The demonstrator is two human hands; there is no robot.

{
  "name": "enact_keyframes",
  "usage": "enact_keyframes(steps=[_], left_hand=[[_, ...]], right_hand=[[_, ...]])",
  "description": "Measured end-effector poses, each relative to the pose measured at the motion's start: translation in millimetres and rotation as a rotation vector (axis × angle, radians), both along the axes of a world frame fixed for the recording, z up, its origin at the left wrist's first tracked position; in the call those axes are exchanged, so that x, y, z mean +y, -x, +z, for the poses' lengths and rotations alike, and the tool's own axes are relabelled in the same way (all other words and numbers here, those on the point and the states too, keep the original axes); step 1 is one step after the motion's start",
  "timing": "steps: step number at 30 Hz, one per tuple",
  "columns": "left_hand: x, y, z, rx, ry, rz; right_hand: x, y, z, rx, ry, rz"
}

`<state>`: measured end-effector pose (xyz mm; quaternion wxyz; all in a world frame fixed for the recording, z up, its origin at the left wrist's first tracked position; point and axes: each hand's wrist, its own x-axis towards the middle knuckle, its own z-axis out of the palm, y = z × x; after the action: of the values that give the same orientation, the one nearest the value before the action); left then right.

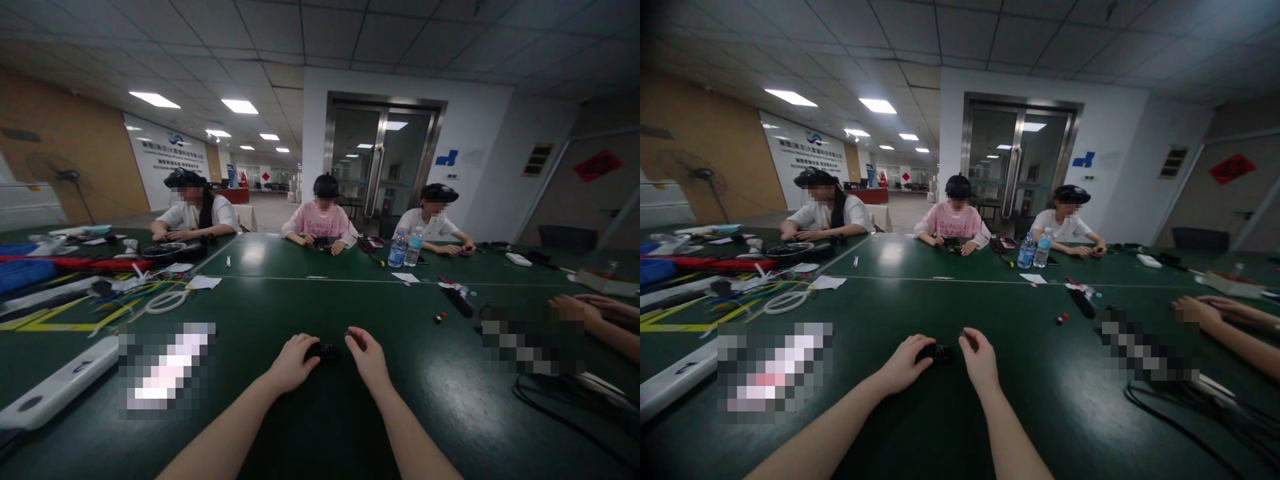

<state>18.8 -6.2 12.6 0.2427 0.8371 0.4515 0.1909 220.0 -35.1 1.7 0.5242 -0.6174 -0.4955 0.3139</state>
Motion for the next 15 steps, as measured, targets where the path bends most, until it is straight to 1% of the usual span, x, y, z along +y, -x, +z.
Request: enact_keyframes(steps=[3,7,11,15], left_hand=[[0.4,0.5,-1.9,0.001,-0.006,-0.004],[1.3,0.4,-4.1,-0.002,-0.032,-0.02],[0.9,-0.7,-2.9,-0.001,-0.044,-0.03],[-0.1,-1.3,-1.4,0.022,-0.012,-0.016]], right_hand=[[-5.5,6.7,6.4,-0.073,-0.033,0.068],[-9.4,15.6,9.9,-0.249,-0.109,0.173],[-7.3,20.6,7.3,-0.431,-0.048,0.3],[-6.3,21.8,7.9,-0.478,-0.001,0.321]])
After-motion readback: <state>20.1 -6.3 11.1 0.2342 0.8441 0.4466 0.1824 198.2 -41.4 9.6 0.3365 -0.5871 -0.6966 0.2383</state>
